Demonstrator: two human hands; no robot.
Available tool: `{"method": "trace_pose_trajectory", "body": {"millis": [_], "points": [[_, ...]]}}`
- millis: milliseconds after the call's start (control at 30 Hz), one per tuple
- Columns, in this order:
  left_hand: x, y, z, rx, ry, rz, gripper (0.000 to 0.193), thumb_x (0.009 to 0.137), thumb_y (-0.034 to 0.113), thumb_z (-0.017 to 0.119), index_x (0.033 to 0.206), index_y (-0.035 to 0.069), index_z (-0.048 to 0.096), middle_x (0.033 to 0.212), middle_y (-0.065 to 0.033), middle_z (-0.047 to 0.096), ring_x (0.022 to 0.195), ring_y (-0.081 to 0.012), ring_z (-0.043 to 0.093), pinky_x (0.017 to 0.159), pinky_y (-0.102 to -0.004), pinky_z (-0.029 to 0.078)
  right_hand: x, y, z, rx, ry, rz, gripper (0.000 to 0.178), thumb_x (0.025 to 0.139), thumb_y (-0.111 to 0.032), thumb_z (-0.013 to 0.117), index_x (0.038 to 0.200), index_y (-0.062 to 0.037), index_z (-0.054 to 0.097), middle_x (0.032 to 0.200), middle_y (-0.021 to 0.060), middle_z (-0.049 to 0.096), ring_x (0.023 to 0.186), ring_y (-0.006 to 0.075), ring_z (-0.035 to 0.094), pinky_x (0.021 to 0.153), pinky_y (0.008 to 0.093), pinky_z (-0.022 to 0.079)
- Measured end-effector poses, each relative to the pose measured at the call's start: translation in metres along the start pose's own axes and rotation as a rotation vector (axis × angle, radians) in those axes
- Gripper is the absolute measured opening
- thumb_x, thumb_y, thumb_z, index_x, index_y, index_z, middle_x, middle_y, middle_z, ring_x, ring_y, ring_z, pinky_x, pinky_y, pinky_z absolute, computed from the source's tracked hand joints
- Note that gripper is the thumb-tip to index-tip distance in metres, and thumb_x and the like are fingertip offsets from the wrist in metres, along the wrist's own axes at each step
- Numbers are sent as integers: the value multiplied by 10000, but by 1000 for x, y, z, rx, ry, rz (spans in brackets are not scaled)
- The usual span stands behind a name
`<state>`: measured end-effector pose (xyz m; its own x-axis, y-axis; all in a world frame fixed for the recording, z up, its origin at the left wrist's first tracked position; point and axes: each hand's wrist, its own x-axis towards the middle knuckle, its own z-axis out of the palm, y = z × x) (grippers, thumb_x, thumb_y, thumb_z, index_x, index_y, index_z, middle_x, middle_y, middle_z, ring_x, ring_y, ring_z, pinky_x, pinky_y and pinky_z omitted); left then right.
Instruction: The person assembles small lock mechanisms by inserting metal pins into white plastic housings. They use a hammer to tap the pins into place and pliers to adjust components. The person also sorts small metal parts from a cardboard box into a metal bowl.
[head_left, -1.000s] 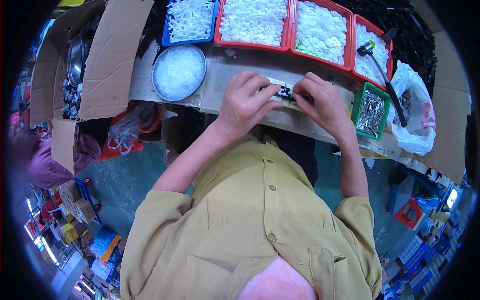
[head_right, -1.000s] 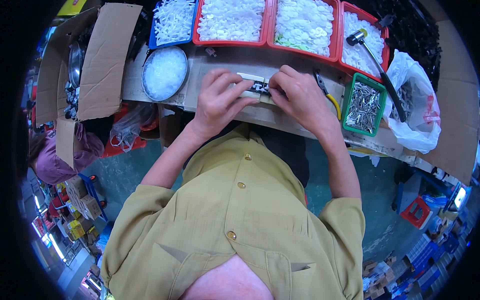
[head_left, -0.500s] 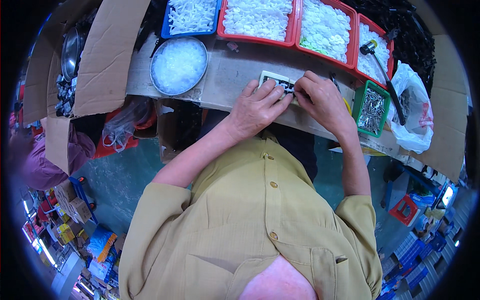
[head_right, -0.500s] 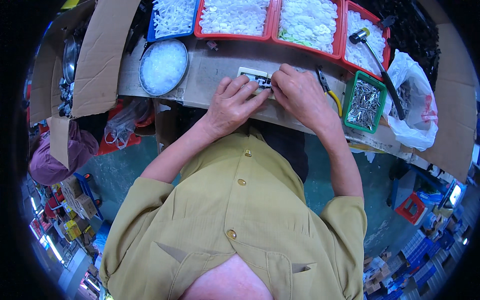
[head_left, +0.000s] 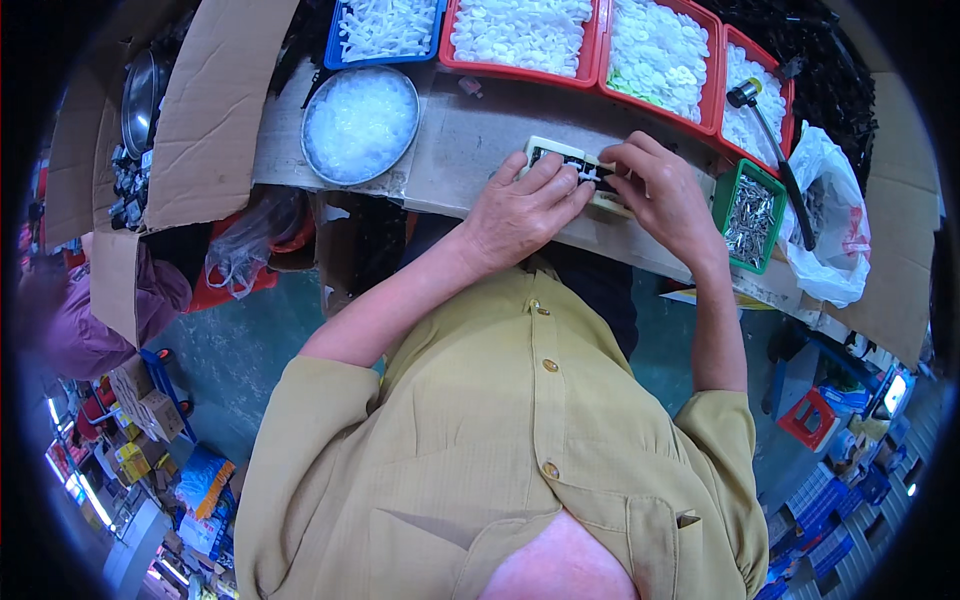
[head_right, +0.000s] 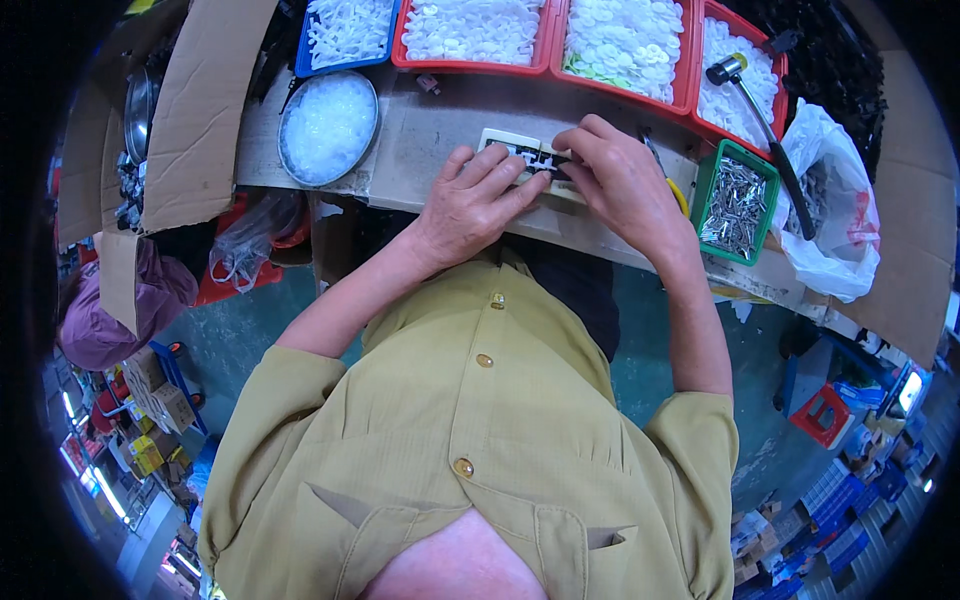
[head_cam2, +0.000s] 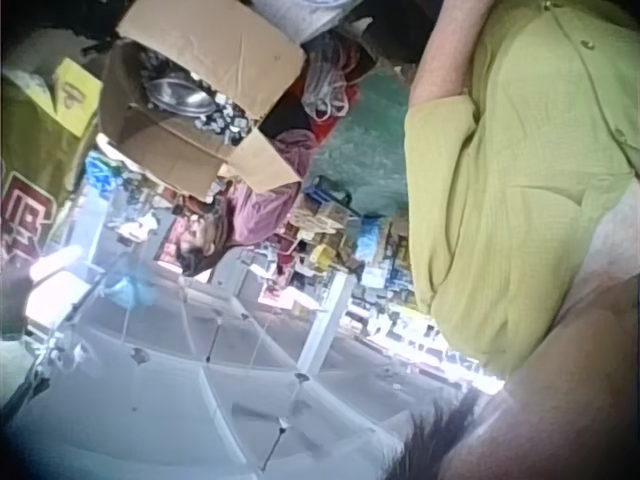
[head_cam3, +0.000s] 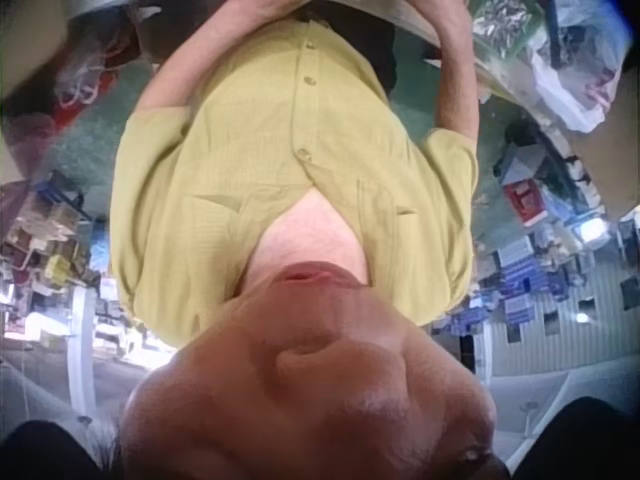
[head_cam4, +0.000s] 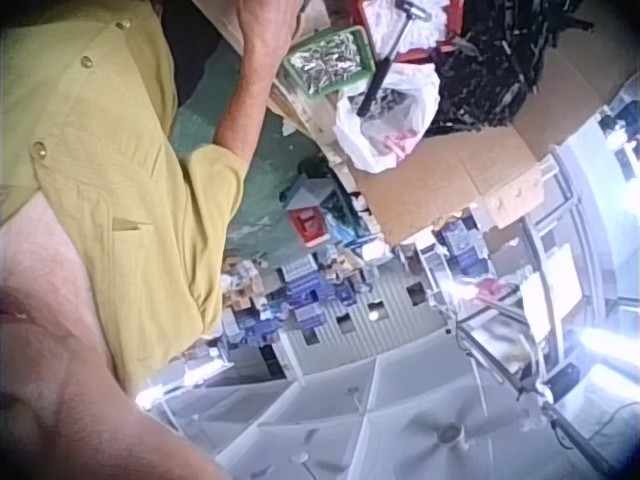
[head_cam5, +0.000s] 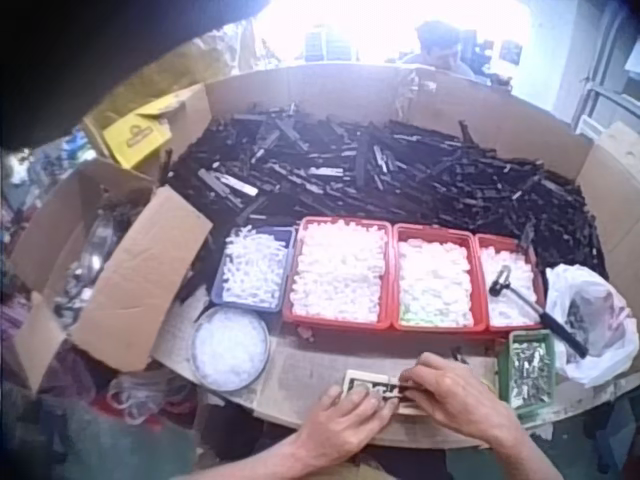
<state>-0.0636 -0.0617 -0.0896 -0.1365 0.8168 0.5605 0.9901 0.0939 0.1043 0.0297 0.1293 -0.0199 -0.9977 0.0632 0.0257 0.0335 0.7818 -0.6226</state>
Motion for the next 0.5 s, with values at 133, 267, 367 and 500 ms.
{"method": "trace_pose_trajectory", "body": {"millis": [133, 267, 367, 500], "points": [[2, -2, -4, -17, -42, -4, 318, 809, 214, 695, 1116, 134, 673, 1045, -34, 606, 1036, -219, 570, 875, -377, 382, -7, 4, 6, -38, 22, -52, 245, 814, 12, 627, 1057, 6, 656, 896, 167, 572, 805, 387, 614, 700, 454, 478], [0, -2, -7, -23, -52, -11, 318, 808, 196, 673, 1119, 132, 670, 1059, -34, 605, 1048, -219, 566, 878, -379, 380, -12, -5, 8, -210, -13, -105, 305, 761, 37, 584, 1053, -14, 657, 891, 148, 556, 836, 349, 620, 697, 443, 482], [0, -1, -4, -7, -32, -1, 323, 803, 181, 640, 1121, 133, 670, 1065, -33, 603, 1062, -214, 560, 891, -377, 374, -12, -6, 6, -321, -81, -91, 275, 784, 1, 584, 1053, -5, 644, 893, 129, 541, 893, 321, 618, 693, 431, 463], [0, 1, -5, 28, -31, -11, 341, 813, 204, 595, 1139, 127, 662, 1084, -37, 598, 1095, -211, 547, 923, -389, 362, -8, -16, 6, -412, -107, -118, 248, 798, -31, 584, 1038, 8, 632, 902, 116, 537, 928, 296, 612, 705, 421, 452]]}}
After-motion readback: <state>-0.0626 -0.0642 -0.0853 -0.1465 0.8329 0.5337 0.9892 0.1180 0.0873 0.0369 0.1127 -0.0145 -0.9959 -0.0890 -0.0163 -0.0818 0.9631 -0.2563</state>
